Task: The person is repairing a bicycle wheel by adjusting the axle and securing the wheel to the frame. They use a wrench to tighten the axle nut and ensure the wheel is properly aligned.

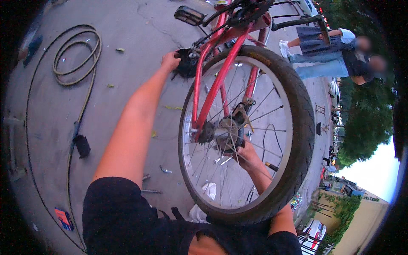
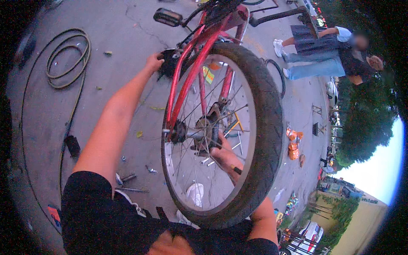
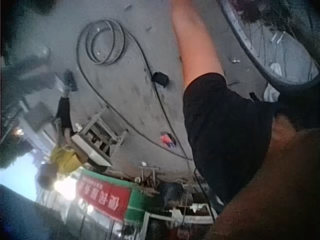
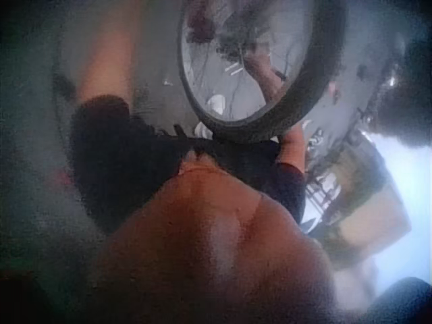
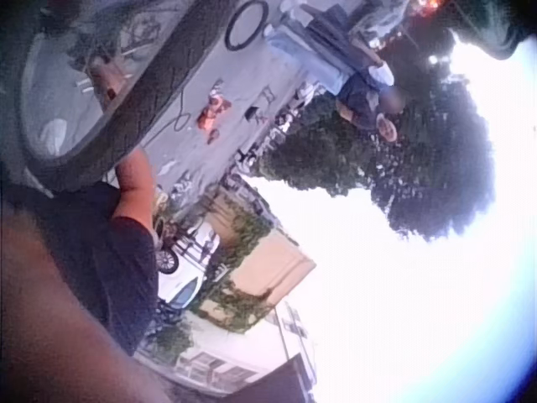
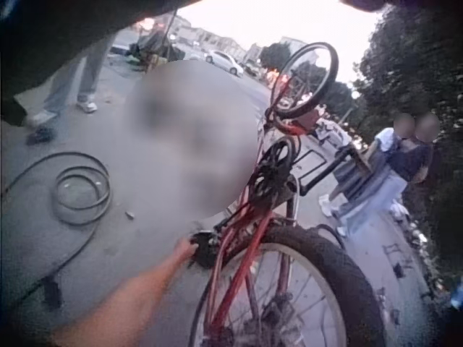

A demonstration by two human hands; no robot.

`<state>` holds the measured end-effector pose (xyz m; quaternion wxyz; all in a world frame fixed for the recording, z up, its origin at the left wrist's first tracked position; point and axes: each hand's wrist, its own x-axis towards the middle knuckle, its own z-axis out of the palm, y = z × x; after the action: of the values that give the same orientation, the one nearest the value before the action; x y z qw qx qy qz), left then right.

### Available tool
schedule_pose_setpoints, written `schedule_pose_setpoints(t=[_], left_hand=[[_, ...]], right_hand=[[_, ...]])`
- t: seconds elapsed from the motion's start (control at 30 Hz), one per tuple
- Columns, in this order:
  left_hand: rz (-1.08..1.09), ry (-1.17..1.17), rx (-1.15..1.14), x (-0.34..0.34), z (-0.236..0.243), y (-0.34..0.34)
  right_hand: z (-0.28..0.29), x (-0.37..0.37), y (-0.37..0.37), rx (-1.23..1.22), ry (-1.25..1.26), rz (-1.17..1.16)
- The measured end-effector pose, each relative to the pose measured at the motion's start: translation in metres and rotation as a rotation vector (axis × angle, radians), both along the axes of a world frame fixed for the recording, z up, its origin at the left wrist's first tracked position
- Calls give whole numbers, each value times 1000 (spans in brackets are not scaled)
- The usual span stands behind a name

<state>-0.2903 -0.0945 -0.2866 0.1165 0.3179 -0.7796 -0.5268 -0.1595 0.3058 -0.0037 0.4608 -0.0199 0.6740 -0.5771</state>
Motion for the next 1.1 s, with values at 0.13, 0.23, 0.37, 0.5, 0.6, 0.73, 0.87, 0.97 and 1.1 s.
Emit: schedule_pose_setpoints(t=[0.13,0.23,0.37,0.5,0.6,0.73,0.87,0.97,1.1], left_hand=[[-63,-34,-309,-16,5,6],[-246,-56,44,-6,-2,-34],[-239,-10,377,13,27,-4],[-60,327,430,16,29,-5],[-167,357,433,8,32,1],[-273,303,511,-4,35,-6],[-261,277,658,4,29,-11],[-304,239,815,4,27,-12],[-315,304,470,7,32,-31]], right_hand=[[1,-1,-4,-95,-9,66],[0,-7,-14,-89,33,130],[23,6,-24,-123,-47,57],[22,7,-32,-158,-48,64],[21,6,-28,-169,-35,80],[10,7,-15,-198,-77,54],[42,4,-29,-174,-13,190],[30,1,-23,-197,32,180],[3,-5,-27,-319,37,169]])
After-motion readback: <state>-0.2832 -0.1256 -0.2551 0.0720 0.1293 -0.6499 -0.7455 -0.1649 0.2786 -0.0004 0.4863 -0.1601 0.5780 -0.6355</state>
